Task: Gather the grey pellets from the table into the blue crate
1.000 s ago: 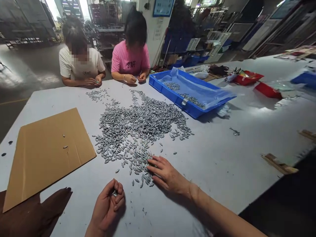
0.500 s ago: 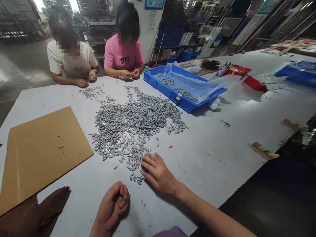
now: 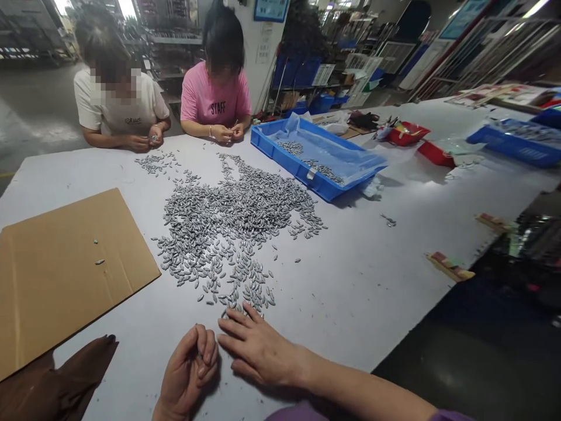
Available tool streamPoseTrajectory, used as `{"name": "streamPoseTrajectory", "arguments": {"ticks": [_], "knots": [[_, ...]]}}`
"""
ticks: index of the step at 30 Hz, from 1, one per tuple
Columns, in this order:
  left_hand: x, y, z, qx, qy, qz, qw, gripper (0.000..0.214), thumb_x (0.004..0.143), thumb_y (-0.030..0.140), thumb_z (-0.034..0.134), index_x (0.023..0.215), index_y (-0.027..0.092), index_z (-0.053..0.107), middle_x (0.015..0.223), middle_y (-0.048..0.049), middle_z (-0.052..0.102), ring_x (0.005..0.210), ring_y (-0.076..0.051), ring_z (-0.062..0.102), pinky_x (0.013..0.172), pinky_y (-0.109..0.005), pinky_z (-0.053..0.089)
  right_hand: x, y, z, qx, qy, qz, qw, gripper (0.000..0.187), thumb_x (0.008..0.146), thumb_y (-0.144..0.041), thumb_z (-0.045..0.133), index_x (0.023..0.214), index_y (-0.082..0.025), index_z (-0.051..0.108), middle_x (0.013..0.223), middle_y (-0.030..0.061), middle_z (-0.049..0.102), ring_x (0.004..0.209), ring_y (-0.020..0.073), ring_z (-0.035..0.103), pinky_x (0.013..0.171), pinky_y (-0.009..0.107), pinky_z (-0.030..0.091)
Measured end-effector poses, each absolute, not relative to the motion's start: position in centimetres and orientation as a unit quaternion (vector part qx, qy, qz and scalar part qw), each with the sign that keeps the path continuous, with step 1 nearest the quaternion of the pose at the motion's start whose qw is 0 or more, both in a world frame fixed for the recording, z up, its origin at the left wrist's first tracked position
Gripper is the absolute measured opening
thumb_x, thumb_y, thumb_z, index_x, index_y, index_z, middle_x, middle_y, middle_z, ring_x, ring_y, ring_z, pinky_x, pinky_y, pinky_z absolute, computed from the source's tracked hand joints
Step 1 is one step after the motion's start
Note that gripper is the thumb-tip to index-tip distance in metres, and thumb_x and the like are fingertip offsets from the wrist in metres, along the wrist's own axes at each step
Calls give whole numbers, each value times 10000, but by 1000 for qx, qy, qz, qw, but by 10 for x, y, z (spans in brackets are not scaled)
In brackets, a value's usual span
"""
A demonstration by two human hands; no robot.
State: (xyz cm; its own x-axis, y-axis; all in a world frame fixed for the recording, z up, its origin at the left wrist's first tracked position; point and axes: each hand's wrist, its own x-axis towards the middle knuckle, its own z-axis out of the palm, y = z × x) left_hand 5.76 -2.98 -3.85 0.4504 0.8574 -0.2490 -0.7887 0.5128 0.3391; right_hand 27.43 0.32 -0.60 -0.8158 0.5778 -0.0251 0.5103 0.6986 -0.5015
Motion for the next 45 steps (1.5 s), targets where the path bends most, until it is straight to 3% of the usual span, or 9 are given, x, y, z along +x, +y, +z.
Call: {"name": "streamPoseTrajectory", "arguments": {"ticks": [5,11,17,22,28,33,39,45], "knots": [[56,-29,-33,75,201,498,840,349,1001,306,546,697,139,584,658,-17,531,479,-63,376,403,-147,283,317,5,-21,-365,-897,178,178,352,1016,-233,467,1329,-139,597,1362,148,642,1340,252,533,1199,504,374],[53,-26,-27,69,222,523,820,363,982,296,570,651,149,556,617,-9,506,466,-74,395,406,-163,316,345,17,-29,-436,-862,122,228,345,1007,-207,464,1304,-176,637,1279,152,686,1240,271,619,1102,535,496],[51,-25,-26,72,239,529,811,365,981,291,561,643,154,546,606,-5,504,454,-76,398,406,-170,339,343,0,-33,-423,-873,126,209,373,999,-188,492,1350,-171,618,1371,155,638,1357,292,528,1134,546,466],[52,-26,-25,81,236,530,810,368,977,301,565,640,155,550,602,-6,507,449,-78,402,403,-172,348,338,-4,-37,-435,-859,122,242,289,999,-162,488,1194,-181,699,1244,133,708,1251,265,611,1141,552,446],[52,-28,-24,88,239,533,807,376,990,298,534,642,155,551,600,-8,496,451,-83,406,406,-174,352,302,-8,-29,-416,-889,123,149,483,1009,-265,479,1470,-120,502,1539,183,481,1483,351,353,1187,654,319],[51,-28,-23,87,244,543,799,365,992,281,519,650,157,544,611,-9,493,459,-84,407,410,-175,344,295,-29,-24,-327,-914,179,160,345,1001,-258,509,1320,-203,626,1433,121,601,1417,289,454,1224,601,287],[50,-28,-21,83,243,550,795,367,984,289,529,638,166,519,602,-2,487,452,-81,379,411,-179,332,325,-10,-36,-421,-858,119,270,361,998,-167,469,1329,-152,613,1341,162,652,1337,276,542,1154,558,424],[48,-27,-20,88,244,567,782,353,982,280,523,649,165,540,613,2,489,447,-83,377,398,-188,314,308,24,-41,-466,-860,96,184,463,1019,-268,451,1462,-150,518,1551,163,466,1475,334,356,1190,604,341]]}}
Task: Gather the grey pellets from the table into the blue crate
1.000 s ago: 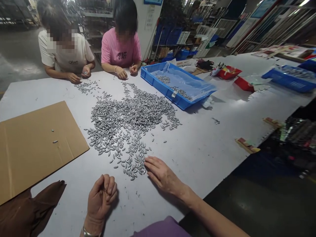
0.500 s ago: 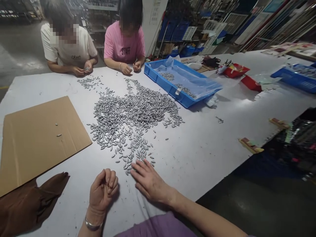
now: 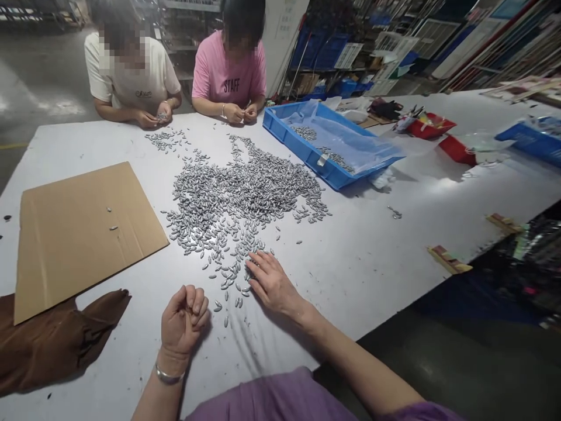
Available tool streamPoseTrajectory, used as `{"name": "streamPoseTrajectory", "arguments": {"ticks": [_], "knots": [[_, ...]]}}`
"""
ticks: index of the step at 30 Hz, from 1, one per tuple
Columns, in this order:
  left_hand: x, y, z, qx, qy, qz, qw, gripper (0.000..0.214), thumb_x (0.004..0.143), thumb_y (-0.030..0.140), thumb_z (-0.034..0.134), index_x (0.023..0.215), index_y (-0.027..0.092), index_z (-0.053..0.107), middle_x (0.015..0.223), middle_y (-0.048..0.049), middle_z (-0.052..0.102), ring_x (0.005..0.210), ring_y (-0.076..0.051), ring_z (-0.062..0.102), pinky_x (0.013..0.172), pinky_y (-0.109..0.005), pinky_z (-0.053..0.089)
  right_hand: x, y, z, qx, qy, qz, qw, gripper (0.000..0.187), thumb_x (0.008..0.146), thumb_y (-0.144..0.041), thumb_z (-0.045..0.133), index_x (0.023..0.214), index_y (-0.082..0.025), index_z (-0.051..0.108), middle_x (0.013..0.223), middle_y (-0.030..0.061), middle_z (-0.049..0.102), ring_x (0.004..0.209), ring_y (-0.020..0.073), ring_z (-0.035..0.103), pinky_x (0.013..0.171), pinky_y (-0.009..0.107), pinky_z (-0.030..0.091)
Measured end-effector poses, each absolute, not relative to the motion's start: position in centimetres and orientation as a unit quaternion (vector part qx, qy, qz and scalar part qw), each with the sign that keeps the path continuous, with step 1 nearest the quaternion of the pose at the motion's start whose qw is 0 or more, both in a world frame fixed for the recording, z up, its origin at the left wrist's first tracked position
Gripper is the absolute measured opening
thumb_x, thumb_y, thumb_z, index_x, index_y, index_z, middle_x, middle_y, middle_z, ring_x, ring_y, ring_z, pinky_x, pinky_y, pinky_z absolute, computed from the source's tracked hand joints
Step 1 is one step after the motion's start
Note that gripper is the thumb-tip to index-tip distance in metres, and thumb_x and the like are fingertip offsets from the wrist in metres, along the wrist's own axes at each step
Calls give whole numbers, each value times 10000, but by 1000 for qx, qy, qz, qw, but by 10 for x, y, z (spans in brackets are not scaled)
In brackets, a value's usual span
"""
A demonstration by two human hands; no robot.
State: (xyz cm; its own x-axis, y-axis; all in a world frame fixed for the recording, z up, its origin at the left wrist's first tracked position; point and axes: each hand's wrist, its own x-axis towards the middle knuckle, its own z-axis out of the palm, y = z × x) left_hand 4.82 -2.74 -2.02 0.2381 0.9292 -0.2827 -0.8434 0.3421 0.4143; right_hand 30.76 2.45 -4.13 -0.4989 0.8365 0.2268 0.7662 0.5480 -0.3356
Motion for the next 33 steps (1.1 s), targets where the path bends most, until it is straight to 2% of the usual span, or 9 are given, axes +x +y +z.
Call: {"name": "streamPoseTrajectory", "arguments": {"ticks": [3,6,11,15,22,28,33], "knots": [[47,-27,-21,85,251,572,776,359,990,263,490,647,167,533,615,2,483,451,-87,375,407,-191,327,294,29,-37,-455,-874,104,133,475,1027,-290,443,1489,-193,498,1581,141,433,1486,357,326,1193,650,282],[47,-26,-22,79,256,576,772,360,990,262,483,644,171,522,612,4,475,452,-90,367,404,-191,324,301,27,-33,-404,-897,116,133,392,1034,-282,451,1398,-250,593,1528,106,508,1461,329,374,1202,652,246],[48,-25,-22,69,262,573,773,340,982,259,501,654,174,526,619,5,478,455,-90,372,402,-193,321,344,25,-34,-482,-842,88,224,325,1031,-244,454,1266,-190,672,1423,139,588,1389,308,466,1155,584,387],[48,-25,-22,78,259,572,775,320,972,251,525,663,169,542,628,1,497,455,-88,384,402,-194,325,361,17,-41,-497,-824,97,255,312,1024,-226,463,1247,-175,674,1351,144,634,1320,284,535,1114,531,466],[47,-24,-22,79,262,569,776,310,970,241,529,672,162,560,633,-4,501,461,-88,403,406,-190,353,342,-3,-43,-480,-847,112,198,398,1014,-209,457,1385,-177,596,1459,158,565,1422,312,444,1160,590,390],[47,-25,-23,73,254,566,781,301,968,228,532,675,162,561,639,-5,507,469,-89,403,403,-191,362,329,-7,-31,-393,-887,128,205,267,1007,-223,525,1207,-245,701,1347,102,655,1337,272,531,1184,586,335],[47,-23,-23,72,255,570,777,307,969,227,528,671,162,555,635,-4,504,465,-88,398,405,-191,374,341,25,-30,-455,-842,87,276,260,1011,-194,496,1166,-180,704,1257,141,687,1237,275,600,1100,557,459]]}}
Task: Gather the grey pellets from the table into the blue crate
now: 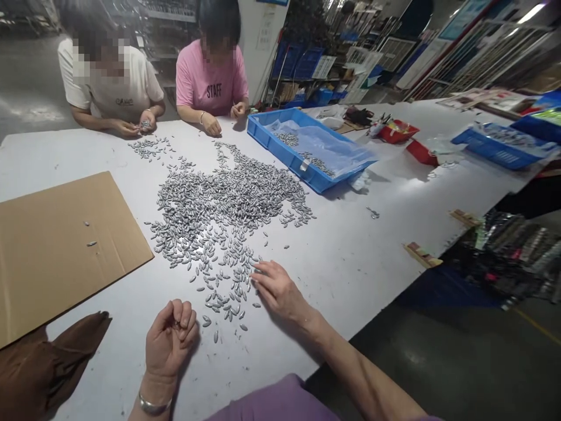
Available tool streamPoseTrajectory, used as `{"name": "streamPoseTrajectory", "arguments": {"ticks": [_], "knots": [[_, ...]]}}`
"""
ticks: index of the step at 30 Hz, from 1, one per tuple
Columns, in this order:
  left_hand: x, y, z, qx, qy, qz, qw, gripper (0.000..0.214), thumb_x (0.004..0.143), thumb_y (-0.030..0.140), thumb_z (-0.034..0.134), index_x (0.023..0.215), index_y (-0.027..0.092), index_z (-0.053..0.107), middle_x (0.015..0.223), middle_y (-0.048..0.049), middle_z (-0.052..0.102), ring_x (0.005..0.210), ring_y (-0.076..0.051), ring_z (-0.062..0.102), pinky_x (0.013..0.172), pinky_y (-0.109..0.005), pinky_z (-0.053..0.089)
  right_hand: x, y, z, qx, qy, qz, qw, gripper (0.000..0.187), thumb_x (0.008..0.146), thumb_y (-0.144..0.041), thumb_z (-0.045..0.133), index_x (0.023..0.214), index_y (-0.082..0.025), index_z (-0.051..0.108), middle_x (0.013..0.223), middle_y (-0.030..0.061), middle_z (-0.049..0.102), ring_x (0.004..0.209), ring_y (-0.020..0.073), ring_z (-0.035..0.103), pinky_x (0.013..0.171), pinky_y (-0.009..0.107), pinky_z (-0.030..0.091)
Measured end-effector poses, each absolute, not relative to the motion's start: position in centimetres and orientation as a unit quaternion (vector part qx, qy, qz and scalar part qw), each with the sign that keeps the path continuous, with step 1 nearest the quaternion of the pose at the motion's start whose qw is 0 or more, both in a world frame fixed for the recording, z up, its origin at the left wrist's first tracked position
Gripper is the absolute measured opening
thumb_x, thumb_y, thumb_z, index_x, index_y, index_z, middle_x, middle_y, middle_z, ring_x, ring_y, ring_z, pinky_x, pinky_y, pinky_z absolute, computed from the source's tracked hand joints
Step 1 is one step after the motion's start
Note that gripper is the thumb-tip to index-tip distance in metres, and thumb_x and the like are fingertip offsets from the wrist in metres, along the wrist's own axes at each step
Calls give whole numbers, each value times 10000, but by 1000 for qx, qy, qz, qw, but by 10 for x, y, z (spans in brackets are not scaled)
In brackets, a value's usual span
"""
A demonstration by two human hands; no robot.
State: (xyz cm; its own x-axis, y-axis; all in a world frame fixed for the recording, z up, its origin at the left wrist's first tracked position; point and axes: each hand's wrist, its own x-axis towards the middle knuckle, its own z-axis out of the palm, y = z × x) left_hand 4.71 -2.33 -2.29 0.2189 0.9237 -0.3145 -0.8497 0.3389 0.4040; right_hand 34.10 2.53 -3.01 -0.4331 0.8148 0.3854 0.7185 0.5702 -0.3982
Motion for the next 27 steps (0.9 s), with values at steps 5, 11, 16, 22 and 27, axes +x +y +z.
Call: {"name": "streamPoseTrajectory", "arguments": {"ticks": [5,11,16,22,27], "knots": [[46,-22,-26,76,256,568,779,288,953,220,554,672,159,569,642,-10,508,477,-97,417,401,-195,377,350,51,-34,-472,-838,72,264,304,1010,-196,464,1223,-163,679,1289,155,665,1258,288,578,1087,534,485],[47,-22,-24,82,258,567,778,283,941,235,586,669,155,576,641,-9,511,470,-91,418,396,-189,372,334,74,-36,-483,-848,81,203,392,1021,-218,419,1360,-195,615,1485,146,536,1416,314,431,1144,579,402],[46,-23,-24,71,259,568,778,285,946,233,581,672,157,564,644,-6,504,473,-89,416,403,-192,377,321,75,-28,-462,-873,98,122,411,1044,-294,410,1413,-240,583,1555,119,472,1455,354,365,1162,670,297],[46,-24,-29,65,254,570,779,289,952,236,575,675,157,560,648,-10,507,472,-85,416,401,-188,371,335,63,-25,-412,-881,137,189,313,1040,-279,450,1215,-231,705,1326,116,666,1323,270,541,1159,574,358],[47,-24,-29,70,261,566,779,291,950,243,584,672,159,564,644,-10,509,466,-87,421,404,-188,379,334,74,-35,-446,-866,90,210,359,1009,-247,483,1313,-127,631,1415,187,596,1361,316,502,1138,565,406]]}}
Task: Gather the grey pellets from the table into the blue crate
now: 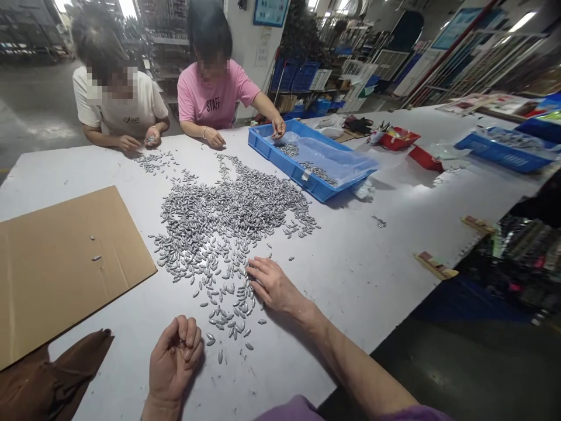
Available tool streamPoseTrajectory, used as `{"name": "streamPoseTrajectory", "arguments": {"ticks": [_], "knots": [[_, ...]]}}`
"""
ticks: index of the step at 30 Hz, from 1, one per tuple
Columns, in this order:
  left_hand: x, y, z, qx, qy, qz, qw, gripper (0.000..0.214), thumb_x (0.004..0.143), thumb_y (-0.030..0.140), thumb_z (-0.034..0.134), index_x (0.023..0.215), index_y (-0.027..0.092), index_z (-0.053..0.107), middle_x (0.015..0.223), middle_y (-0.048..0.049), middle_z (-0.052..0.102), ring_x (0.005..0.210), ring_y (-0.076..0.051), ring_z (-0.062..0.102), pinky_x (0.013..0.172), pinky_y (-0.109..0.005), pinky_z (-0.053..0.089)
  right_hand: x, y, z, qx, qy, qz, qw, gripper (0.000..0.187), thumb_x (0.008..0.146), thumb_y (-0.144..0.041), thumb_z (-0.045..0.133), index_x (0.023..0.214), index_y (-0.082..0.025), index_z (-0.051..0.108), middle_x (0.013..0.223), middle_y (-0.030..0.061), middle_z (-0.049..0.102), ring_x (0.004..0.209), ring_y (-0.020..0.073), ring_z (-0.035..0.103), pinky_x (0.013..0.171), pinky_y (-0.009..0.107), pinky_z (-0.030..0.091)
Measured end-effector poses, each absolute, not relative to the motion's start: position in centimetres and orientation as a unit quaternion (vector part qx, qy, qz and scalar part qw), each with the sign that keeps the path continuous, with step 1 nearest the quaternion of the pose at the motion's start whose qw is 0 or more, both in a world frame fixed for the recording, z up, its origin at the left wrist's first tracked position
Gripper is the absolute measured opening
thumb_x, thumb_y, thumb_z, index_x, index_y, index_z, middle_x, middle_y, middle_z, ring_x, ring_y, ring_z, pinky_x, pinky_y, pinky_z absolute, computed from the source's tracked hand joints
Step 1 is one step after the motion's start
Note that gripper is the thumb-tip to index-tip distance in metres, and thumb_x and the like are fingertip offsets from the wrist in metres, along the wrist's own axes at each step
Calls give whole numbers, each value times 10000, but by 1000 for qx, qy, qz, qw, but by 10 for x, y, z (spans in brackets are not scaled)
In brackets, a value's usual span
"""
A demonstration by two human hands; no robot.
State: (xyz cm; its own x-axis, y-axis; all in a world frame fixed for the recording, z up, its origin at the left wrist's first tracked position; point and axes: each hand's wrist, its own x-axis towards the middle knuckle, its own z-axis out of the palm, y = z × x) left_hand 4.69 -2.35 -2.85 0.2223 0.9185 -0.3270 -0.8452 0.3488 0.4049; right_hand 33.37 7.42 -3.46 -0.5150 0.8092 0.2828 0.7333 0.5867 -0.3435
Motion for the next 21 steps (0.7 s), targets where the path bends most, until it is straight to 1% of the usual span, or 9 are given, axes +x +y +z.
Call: {"name": "streamPoseTrajectory", "arguments": {"ticks": [3,5,8,10,12,14,16,18,21], "knots": [[46,-23,-28,70,267,572,773,293,954,237,574,671,160,563,645,-8,506,461,-86,414,396,-186,369,324,78,-33,-443,-874,95,177,396,1008,-278,503,1373,-150,590,1490,180,534,1413,340,448,1137,603,397],[46,-23,-27,69,268,572,772,293,951,237,577,669,161,563,645,-8,506,460,-86,414,394,-186,368,321,75,-30,-421,-883,118,171,356,1018,-285,495,1340,-198,620,1434,146,596,1387,323,487,1142,617,384],[47,-23,-26,67,265,569,775,294,946,246,590,666,160,564,643,-5,505,460,-86,413,398,-187,372,327,67,-28,-397,-881,147,210,303,1031,-259,469,1253,-217,672,1289,114,696,1287,268,590,1157,584,387],[47,-24,-26,65,262,568,777,290,941,248,597,667,160,565,643,-3,503,460,-83,408,398,-184,369,337,60,-30,-422,-864,134,239,313,1030,-250,462,1261,-190,665,1299,138,685,1279,267,596,1143,554,425],[47,-24,-25,64,261,568,778,289,939,250,597,667,160,562,644,-3,501,460,-82,400,398,-184,367,348,53,-36,-465,-843,110,246,344,1027,-266,463,1301,-156,639,1371,175,630,1328,289,554,1124,537,456],[46,-25,-23,65,262,572,775,290,939,245,591,664,161,554,642,-3,499,462,-83,394,394,-184,364,356,45,-43,-502,-828,93,233,404,1026,-313,474,1374,-142,588,1460,197,551,1399,312,479,1141,545,440],[43,-25,-20,60,265,582,766,288,937,227,584,659,165,541,635,1,489,466,-85,391,396,-187,370,360,38,-52,-524,-822,84,207,539,1018,-407,496,1489,-144,473,1555,208,440,1472,339,377,1177,582,381],[38,-24,-16,48,268,600,752,283,930,207,580,656,170,523,630,7,477,472,-87,391,405,-192,384,358,32,-59,-538,-820,85,175,718,999,-510,507,1584,-142,310,1624,220,319,1523,362,271,1201,615,320],[29,-24,-10,35,273,630,726,272,911,193,592,654,176,504,629,15,469,477,-87,393,414,-198,399,345,27,-63,-546,-821,103,135,873,977,-597,498,1621,-105,173,1658,247,204,1551,381,173,1213,621,287]]}}
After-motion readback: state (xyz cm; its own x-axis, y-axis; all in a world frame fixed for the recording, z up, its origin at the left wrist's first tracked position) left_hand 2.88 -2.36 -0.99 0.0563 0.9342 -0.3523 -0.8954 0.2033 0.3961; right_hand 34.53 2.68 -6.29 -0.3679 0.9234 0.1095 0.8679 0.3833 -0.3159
